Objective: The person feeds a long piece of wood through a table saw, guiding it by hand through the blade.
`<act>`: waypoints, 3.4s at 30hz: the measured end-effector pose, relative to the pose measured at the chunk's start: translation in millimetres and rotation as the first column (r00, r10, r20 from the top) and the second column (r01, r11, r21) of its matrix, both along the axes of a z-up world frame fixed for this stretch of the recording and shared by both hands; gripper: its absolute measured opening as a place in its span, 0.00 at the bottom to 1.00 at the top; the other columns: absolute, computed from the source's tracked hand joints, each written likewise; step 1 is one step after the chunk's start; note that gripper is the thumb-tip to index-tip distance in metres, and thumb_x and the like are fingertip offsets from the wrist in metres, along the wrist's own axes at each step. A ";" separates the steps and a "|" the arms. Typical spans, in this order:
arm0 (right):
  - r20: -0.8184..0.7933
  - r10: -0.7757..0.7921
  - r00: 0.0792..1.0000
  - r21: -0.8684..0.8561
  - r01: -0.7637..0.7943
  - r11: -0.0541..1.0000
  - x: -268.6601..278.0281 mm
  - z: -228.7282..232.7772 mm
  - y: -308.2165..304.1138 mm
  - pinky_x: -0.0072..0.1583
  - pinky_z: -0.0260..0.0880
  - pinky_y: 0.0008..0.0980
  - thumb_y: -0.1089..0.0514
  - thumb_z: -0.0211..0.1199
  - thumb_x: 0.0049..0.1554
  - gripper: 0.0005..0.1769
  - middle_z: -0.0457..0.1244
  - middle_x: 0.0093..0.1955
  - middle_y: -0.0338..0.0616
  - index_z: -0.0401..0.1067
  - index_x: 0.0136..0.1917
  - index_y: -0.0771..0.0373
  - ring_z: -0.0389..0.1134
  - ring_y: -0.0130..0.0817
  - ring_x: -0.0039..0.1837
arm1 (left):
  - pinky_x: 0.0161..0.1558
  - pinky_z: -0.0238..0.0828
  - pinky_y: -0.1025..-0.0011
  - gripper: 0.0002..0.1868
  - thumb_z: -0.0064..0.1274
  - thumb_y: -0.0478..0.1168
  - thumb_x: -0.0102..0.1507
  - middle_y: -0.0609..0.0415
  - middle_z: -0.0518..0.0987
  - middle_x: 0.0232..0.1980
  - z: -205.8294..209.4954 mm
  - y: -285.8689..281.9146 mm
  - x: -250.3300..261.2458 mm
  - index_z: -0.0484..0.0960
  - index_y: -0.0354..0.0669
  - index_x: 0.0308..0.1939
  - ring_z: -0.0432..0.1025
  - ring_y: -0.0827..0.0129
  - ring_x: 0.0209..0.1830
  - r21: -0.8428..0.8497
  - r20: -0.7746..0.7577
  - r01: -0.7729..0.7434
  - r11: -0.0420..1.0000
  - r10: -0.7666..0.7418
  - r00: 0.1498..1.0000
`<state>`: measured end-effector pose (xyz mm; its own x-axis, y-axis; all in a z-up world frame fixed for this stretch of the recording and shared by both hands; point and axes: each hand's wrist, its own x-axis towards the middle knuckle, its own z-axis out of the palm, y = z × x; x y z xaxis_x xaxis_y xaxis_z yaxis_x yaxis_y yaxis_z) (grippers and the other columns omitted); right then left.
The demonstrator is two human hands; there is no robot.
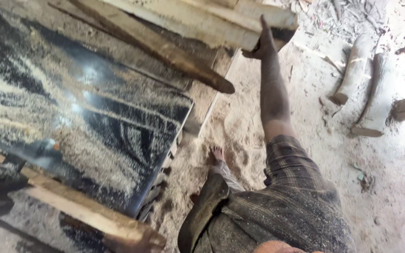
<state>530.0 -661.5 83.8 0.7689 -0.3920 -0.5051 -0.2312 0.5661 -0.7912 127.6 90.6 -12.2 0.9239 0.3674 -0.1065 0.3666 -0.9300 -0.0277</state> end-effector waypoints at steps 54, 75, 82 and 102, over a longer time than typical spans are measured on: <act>0.112 0.968 0.223 -0.341 -0.907 0.248 -712.0 -61.7 161.8 0.55 0.78 0.44 0.57 0.77 0.45 0.60 0.64 0.63 0.61 0.45 0.80 0.67 0.71 0.48 0.58 | 0.60 0.74 0.60 0.53 0.70 0.37 0.43 0.45 0.76 0.62 -87.7 -602.0 -534.6 0.63 0.36 0.71 0.72 0.56 0.61 -0.819 -0.071 0.393 -0.418 0.754 0.653; -0.185 0.977 0.107 -0.406 -0.913 0.024 -981.6 -29.2 23.7 0.42 0.83 0.53 0.52 0.77 0.41 0.70 0.66 0.55 0.60 0.31 0.81 0.60 0.75 0.49 0.41 | 0.47 0.80 0.60 0.39 0.60 0.42 0.44 0.41 0.81 0.48 -33.7 -759.4 -808.8 0.73 0.27 0.59 0.77 0.55 0.44 -0.778 -0.363 0.192 -0.599 0.677 0.640; -0.021 0.997 0.075 -0.382 -0.922 0.061 -927.3 -8.4 82.2 0.46 0.84 0.52 0.53 0.77 0.46 0.64 0.66 0.53 0.65 0.34 0.80 0.64 0.76 0.44 0.41 | 0.47 0.81 0.54 0.44 0.59 0.43 0.46 0.35 0.77 0.49 34.1 -688.6 -758.8 0.67 0.25 0.64 0.76 0.47 0.47 -0.767 -0.366 0.155 -0.622 0.623 0.691; -0.250 0.965 0.074 -0.589 -0.803 -0.091 -802.4 -1.4 210.2 0.47 0.83 0.52 0.50 0.80 0.41 0.80 0.59 0.72 0.67 0.20 0.83 0.61 0.76 0.45 0.39 | 0.45 0.79 0.61 0.32 0.56 0.38 0.51 0.43 0.80 0.47 33.2 -606.8 -698.6 0.71 0.32 0.59 0.76 0.58 0.44 -0.723 -0.376 0.146 -0.675 0.562 0.737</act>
<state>-272.3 -451.3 82.3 0.6704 0.6545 -0.3495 -0.0038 -0.4680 -0.8837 -570.9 -516.2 21.0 0.8049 0.2205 -0.5510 0.1524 0.8205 0.5510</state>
